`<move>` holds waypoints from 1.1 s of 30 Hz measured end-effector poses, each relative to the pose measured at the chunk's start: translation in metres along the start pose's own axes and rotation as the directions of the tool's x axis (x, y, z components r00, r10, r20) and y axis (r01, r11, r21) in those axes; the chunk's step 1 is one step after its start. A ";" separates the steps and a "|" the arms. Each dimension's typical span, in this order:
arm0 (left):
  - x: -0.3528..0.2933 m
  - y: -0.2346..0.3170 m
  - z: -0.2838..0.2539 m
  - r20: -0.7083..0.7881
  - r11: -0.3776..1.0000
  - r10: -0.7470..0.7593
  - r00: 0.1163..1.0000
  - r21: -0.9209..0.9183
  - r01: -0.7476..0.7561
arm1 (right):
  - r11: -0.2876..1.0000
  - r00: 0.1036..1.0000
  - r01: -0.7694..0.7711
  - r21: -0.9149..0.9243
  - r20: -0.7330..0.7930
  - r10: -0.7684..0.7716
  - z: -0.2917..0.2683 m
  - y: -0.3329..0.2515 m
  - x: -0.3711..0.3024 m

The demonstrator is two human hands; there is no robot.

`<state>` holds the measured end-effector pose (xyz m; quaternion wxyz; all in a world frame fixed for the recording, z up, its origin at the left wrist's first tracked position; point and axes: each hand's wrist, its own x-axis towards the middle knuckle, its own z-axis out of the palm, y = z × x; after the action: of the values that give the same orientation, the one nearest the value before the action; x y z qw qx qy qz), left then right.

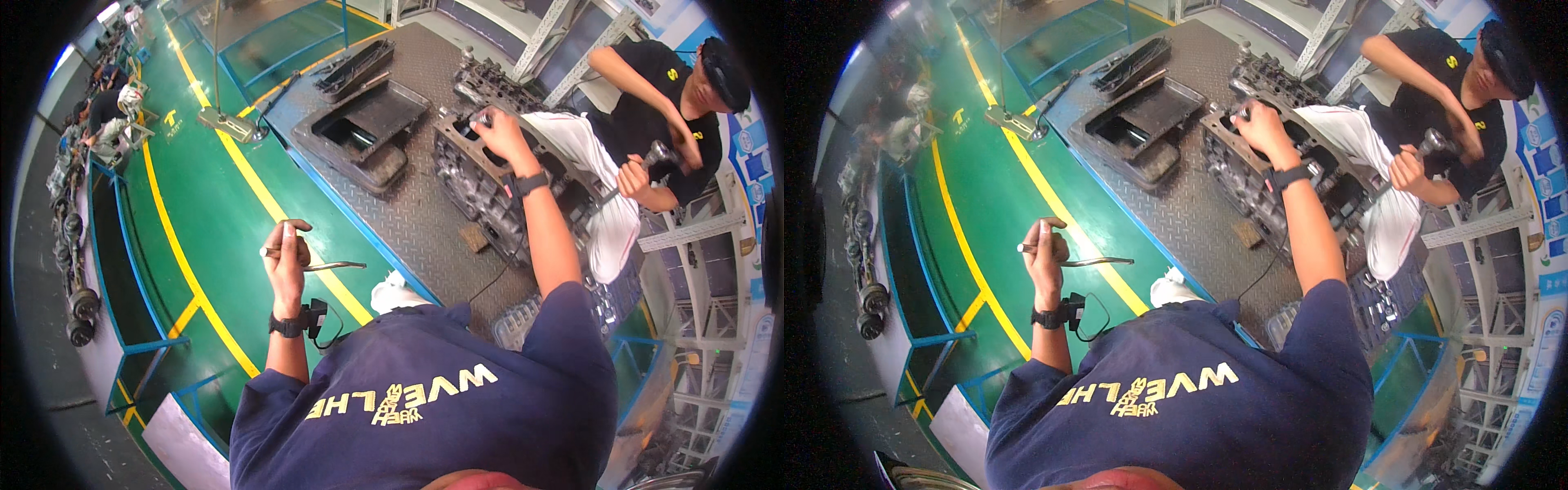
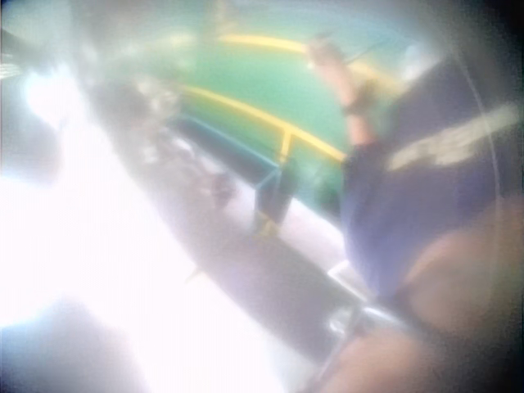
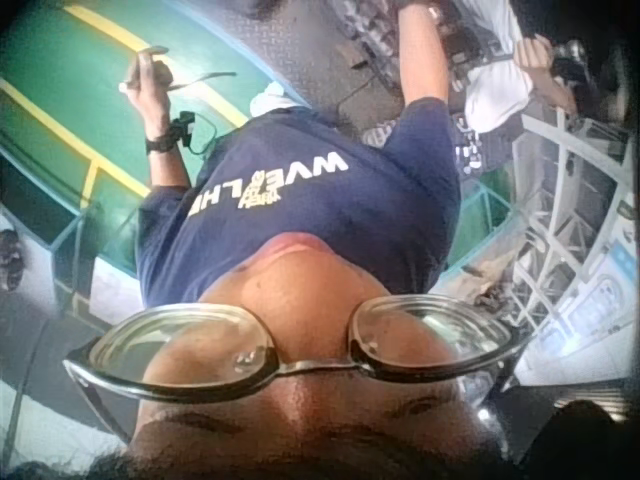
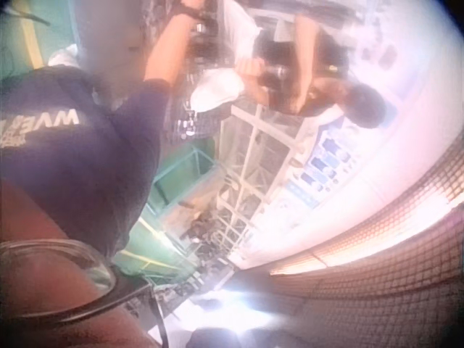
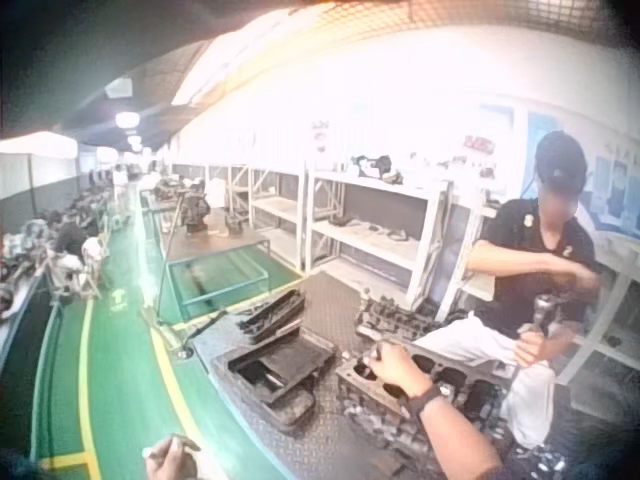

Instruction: The person disassembles an engine block by removing bolts and components using a socket wrench and by hand.

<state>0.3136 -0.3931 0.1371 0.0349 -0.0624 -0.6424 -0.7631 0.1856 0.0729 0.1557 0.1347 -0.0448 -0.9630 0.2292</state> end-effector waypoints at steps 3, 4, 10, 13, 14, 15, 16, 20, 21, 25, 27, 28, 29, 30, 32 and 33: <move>0.051 0.028 0.006 0.033 0.999 0.051 0.998 0.009 -0.052 | 0.992 1.000 -0.003 -0.123 0.018 0.005 0.022 0.015 0.072; 0.065 0.040 0.007 0.047 0.997 0.071 0.996 0.027 -0.072 | 0.989 0.998 0.013 -0.146 0.066 -0.004 0.037 0.021 0.088; 0.167 0.100 0.051 0.214 0.981 0.187 0.959 0.005 -0.192 | 0.955 0.959 0.052 -0.292 0.281 0.033 0.108 0.081 0.133; 0.217 0.119 0.078 0.268 0.979 0.204 0.942 -0.045 -0.200 | 0.950 0.931 0.101 -0.295 0.365 0.014 0.098 0.078 0.139; 0.233 0.127 0.092 0.344 0.975 0.223 0.912 -0.083 -0.207 | 0.954 0.937 0.088 -0.286 0.348 0.018 0.095 0.075 0.146; 0.249 0.134 0.106 0.421 0.970 0.240 0.875 -0.122 -0.208 | 0.950 0.916 0.086 -0.300 0.399 0.043 0.094 0.071 0.150; 0.268 0.141 0.117 0.477 0.970 0.239 0.846 -0.157 -0.185 | 0.942 0.889 0.082 -0.325 0.451 0.078 0.091 0.065 0.156; 0.340 0.160 0.170 0.622 0.945 0.304 0.722 -0.293 -0.146 | 0.895 0.915 0.065 -0.441 0.384 0.123 0.093 0.046 0.149; 0.356 0.165 0.182 0.656 0.937 0.315 0.686 -0.331 -0.114 | 0.900 0.919 0.023 -0.435 0.363 0.152 0.100 0.043 0.144; 0.399 0.158 0.237 0.699 0.929 0.366 0.615 -0.313 -0.196 | 0.945 0.979 -0.188 -0.269 0.030 0.204 0.119 0.066 0.121; 0.413 0.148 0.255 0.726 0.927 0.364 0.584 -0.345 -0.149 | 0.912 0.960 -0.277 -0.303 -0.039 0.278 0.122 0.056 0.122; 0.426 0.140 0.268 0.764 0.917 0.384 0.518 -0.383 -0.115 | 0.907 0.940 -0.335 -0.256 -0.031 0.339 0.120 0.063 0.120; 0.428 0.135 0.274 0.762 0.934 0.325 0.560 -0.350 -0.065 | 0.898 0.933 -0.354 -0.262 -0.026 0.360 0.120 0.062 0.117; 0.436 0.126 0.284 0.790 0.922 0.341 0.510 -0.388 -0.016 | 0.887 0.914 -0.397 -0.236 -0.011 0.406 0.117 0.063 0.114; 0.449 0.106 0.297 0.824 0.908 0.334 0.457 -0.412 0.079 | 0.848 0.868 -0.478 -0.230 0.026 0.497 0.100 0.053 0.104; 0.450 0.099 0.301 0.816 0.907 0.349 0.461 -0.419 0.053 | 0.843 0.880 -0.468 -0.266 -0.051 0.472 0.095 0.057 0.094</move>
<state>-0.1037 -0.1015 0.3467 -0.2438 -0.5062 -0.3964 -0.7261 0.0699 0.0970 0.0706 0.0593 -0.2955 -0.9457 0.1220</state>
